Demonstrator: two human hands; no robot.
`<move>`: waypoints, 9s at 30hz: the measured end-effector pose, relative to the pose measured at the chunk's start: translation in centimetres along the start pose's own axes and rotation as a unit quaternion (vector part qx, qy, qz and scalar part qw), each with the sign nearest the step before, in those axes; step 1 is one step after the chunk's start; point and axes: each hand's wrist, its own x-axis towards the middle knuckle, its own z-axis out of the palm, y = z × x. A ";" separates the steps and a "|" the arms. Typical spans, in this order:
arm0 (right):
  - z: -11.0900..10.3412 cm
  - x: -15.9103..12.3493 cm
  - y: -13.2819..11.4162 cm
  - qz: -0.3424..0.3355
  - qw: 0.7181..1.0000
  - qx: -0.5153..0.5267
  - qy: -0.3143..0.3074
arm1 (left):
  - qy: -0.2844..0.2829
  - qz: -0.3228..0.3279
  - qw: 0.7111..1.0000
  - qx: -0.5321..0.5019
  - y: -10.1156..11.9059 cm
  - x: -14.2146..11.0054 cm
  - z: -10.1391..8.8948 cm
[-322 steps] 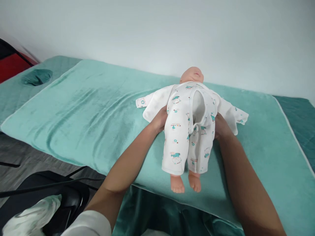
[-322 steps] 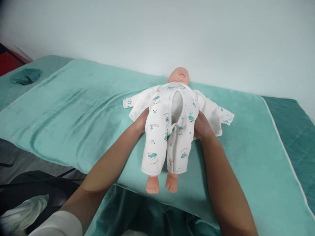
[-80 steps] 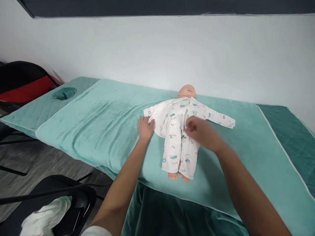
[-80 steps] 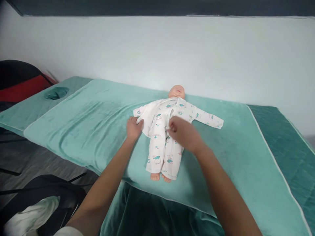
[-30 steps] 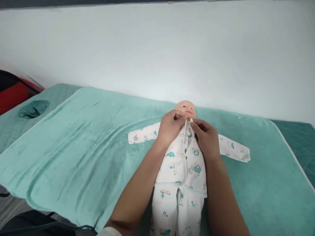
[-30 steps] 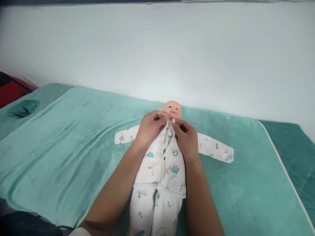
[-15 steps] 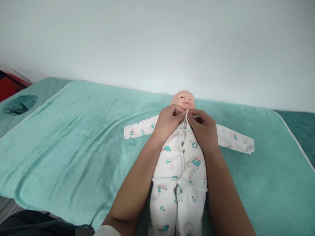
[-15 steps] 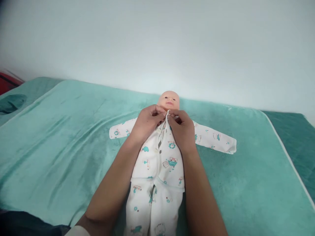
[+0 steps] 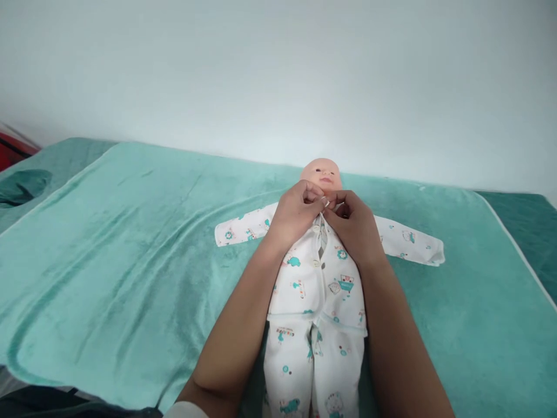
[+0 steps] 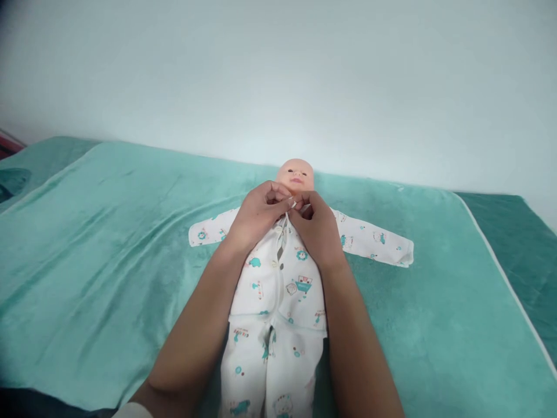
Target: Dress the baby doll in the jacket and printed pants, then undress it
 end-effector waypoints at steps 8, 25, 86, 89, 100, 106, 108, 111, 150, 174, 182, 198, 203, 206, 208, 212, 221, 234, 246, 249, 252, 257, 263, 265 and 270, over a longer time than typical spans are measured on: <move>-0.6 0.2 0.0 0.018 0.998 -0.045 -0.048 | -0.042 0.005 0.995 0.091 0.5 -0.6 -1.4; -0.7 -0.5 0.1 -0.103 0.988 -0.112 0.034 | -0.064 0.107 0.971 0.204 0.5 -1.2 -2.4; 0.1 -7.9 -0.3 0.033 0.992 0.094 0.077 | -0.014 0.098 0.995 0.025 -0.5 -7.5 -1.1; 0.1 -7.9 -0.3 0.013 0.994 0.086 0.070 | -0.011 0.087 0.996 0.012 -0.6 -7.6 -1.0; -0.2 -7.7 -0.6 -0.008 1.000 0.006 0.014 | -0.031 0.086 0.996 0.005 -0.6 -7.6 -1.4; 0.0 -7.8 -0.9 -0.028 0.999 -0.046 0.008 | -0.023 0.076 0.996 0.036 -0.3 -7.8 -0.9; 0.2 -7.8 -0.8 -0.038 0.998 -0.055 0.002 | -0.007 0.076 0.995 0.058 -0.3 -7.8 -0.8; 0.4 -7.9 -0.9 -0.061 0.994 -0.093 0.003 | 0.004 0.081 0.994 0.078 -0.4 -7.8 -1.1; -2.4 -9.9 -2.0 0.029 0.982 0.023 -0.187 | -0.280 0.036 0.959 0.016 0.6 -8.6 -5.2; -2.0 -9.6 -1.3 0.075 0.973 0.132 -0.176 | -0.261 -0.005 0.965 0.018 0.9 -8.8 -4.8; -2.0 -9.6 -1.4 0.076 0.974 0.133 -0.169 | -0.245 -0.011 0.967 0.062 1.2 -9.1 -4.8; -2.0 -9.6 -1.7 0.079 0.973 0.127 -0.177 | -0.246 0.004 0.966 0.084 1.2 -9.3 -4.7; -2.1 -9.6 -1.5 0.074 0.972 0.127 -0.181 | -0.245 -0.002 0.966 0.078 1.2 -9.2 -4.8; -2.1 -9.6 -1.4 0.070 0.972 0.128 -0.186 | -0.246 -0.004 0.968 0.060 1.2 -9.2 -4.7; -2.1 -9.6 -1.4 0.070 0.971 0.125 -0.189 | -0.248 -0.003 0.968 0.050 1.2 -9.2 -4.7; -2.1 -9.6 -1.6 0.072 0.971 0.120 -0.192 | -0.242 0.000 0.969 0.047 1.1 -9.2 -4.6; -1.9 -9.7 -1.4 0.070 0.975 0.115 -0.176 | -0.272 -0.023 0.962 -0.004 0.9 -8.9 -4.9; -2.4 -9.5 -1.5 0.048 0.974 0.141 -0.170 | -0.333 -0.071 0.940 0.031 1.3 -9.0 -5.9; -1.7 -8.3 0.7 -0.194 0.978 0.003 0.072 | -0.157 0.040 0.986 0.041 -0.4 -8.2 -5.9; -1.8 -7.9 1.3 -0.243 0.967 -0.082 -0.006 | 0.039 0.152 0.981 0.115 -2.5 -7.0 -5.1; -1.7 -8.1 1.7 -0.275 0.952 -0.121 -0.058 | 0.111 0.213 0.950 0.199 -4.8 -6.2 -4.5; -1.9 -9.7 2.2 -0.298 0.941 -0.141 -0.073 | 0.194 0.202 0.906 0.319 -7.9 -7.8 -5.6; -2.9 -13.7 3.6 -0.285 0.952 -0.076 -0.088 | 0.252 0.079 0.854 0.448 -9.3 -10.7 -8.4; -3.3 -15.5 4.3 -0.242 0.964 -0.013 -0.106 | 0.261 0.028 0.847 0.463 -9.6 -10.8 -9.0; -5.2 -18.8 5.5 -0.098 0.971 0.172 -0.136 | 0.259 -0.042 0.830 0.493 -10.3 -9.8 -10.3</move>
